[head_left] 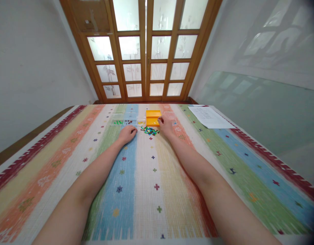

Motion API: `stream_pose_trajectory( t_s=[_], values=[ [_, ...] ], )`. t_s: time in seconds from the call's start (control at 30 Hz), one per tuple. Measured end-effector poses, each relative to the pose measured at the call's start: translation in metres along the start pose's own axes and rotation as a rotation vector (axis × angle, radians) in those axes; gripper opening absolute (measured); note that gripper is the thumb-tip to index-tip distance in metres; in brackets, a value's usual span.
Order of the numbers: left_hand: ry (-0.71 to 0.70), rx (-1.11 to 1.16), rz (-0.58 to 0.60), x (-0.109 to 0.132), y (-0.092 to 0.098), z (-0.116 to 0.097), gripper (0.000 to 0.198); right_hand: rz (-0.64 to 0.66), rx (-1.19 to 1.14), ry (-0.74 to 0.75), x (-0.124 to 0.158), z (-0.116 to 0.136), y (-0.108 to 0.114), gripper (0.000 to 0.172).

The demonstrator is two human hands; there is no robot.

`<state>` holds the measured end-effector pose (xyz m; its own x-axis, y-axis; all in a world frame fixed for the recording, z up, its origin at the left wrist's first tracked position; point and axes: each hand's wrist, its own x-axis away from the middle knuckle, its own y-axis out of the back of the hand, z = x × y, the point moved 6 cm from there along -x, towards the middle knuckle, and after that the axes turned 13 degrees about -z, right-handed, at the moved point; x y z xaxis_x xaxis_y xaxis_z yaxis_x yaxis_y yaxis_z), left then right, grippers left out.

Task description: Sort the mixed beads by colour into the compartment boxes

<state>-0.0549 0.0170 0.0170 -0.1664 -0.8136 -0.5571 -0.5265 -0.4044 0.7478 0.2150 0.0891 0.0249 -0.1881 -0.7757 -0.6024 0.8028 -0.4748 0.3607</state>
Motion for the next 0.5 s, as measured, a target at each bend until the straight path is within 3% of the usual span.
stream_pose_trajectory(
  t_s=[0.5],
  values=[
    [0.013, -0.010, 0.011, 0.000, 0.000, 0.000, 0.028, -0.036, -0.056, -0.042, -0.001, -0.022, -0.008, 0.043]
  ],
)
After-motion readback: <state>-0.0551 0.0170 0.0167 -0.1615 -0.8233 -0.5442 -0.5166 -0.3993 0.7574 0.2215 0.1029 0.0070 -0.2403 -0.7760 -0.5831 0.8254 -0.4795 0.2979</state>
